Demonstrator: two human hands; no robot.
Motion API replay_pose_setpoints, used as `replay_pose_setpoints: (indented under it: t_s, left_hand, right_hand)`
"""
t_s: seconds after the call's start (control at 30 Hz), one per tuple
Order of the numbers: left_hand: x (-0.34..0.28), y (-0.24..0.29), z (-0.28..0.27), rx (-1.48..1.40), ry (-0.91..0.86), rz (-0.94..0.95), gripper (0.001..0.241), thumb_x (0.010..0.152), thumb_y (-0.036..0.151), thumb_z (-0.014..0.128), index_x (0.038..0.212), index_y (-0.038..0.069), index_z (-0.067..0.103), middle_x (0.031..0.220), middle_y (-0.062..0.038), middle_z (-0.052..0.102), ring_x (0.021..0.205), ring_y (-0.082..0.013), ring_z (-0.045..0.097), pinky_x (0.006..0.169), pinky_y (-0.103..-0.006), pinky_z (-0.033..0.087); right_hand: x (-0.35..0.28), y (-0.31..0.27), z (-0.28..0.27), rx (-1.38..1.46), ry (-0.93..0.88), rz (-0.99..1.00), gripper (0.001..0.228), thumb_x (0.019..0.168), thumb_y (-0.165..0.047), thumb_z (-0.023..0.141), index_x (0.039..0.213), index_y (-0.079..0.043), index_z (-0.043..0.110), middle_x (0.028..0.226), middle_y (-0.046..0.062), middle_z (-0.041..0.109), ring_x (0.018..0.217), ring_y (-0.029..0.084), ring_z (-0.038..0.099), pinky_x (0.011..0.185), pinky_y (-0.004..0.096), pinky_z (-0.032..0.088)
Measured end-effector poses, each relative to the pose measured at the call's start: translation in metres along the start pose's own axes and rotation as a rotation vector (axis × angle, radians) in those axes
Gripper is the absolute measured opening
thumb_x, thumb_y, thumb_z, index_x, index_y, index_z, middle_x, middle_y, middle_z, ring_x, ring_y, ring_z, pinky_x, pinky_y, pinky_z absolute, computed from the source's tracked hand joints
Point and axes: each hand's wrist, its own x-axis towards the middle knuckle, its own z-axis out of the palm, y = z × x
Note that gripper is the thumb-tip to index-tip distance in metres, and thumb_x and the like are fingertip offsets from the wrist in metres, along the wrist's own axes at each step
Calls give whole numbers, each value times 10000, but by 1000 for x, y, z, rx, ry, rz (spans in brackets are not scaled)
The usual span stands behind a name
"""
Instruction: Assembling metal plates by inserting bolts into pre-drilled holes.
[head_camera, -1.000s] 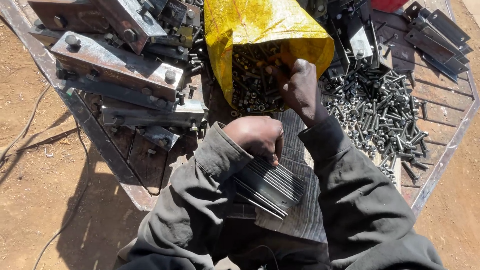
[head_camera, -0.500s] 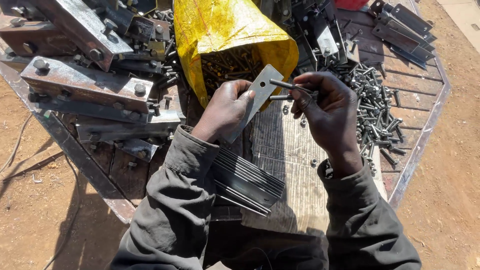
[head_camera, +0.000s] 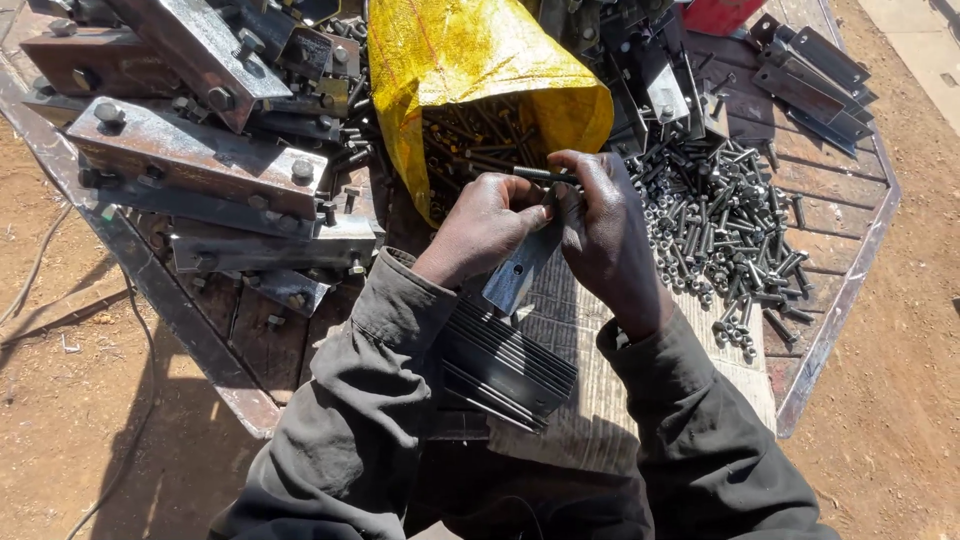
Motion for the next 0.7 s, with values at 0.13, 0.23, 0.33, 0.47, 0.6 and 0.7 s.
replay_pose_setpoints:
  t_s: [0.13,0.23,0.33,0.47,0.6,0.7]
  left_hand:
    - [9,-21,8,-102,21,-19,160,823,208,706,906,117,808,778,-72,747,866,-174,702,817,-347,535]
    - [18,-36,13,-145,23,-24,154,798,250,729,878,147,812,761,-39,744,839,-140,696,795,-317,534]
    - [23,-42,16,-169,59,-93,160,784,258,743,862,137,813,727,-40,730,801,-149,691,761,-295,522]
    - [32,-58,16,-181,126,-127,159,797,270,751,848,133,814,703,-64,713,765,-174,694,734,-313,521]
    - [39,-60,16,-238,171,-138,157,800,299,772,824,149,812,671,-39,698,730,-142,670,711,-280,510]
    - [39,-58,17,-232,166,-153,146,780,290,785,820,153,815,674,-51,689,707,-140,663,682,-283,504]
  right_hand:
    - [0,11,0,101,62,49,274,1060,-84,598,1317,-2,647,1037,275,533,986,407,575,930,509,459]
    - [2,4,-10,245,135,87,260,1059,-38,528,1253,-18,700,1076,159,606,1045,196,514,984,380,441]
    - [-3,5,-21,300,245,59,187,1034,78,578,1151,39,719,991,116,563,792,112,553,734,293,511]
    - [-20,-8,-27,317,264,68,77,1031,32,704,1099,63,722,995,141,614,719,107,600,642,262,517]
    - [-31,-12,-19,235,179,-9,140,929,39,800,1064,2,789,919,142,616,738,171,649,644,292,537]
    - [-32,-16,-12,72,127,-88,97,927,-19,806,1021,-39,794,874,146,641,664,241,647,604,335,512]
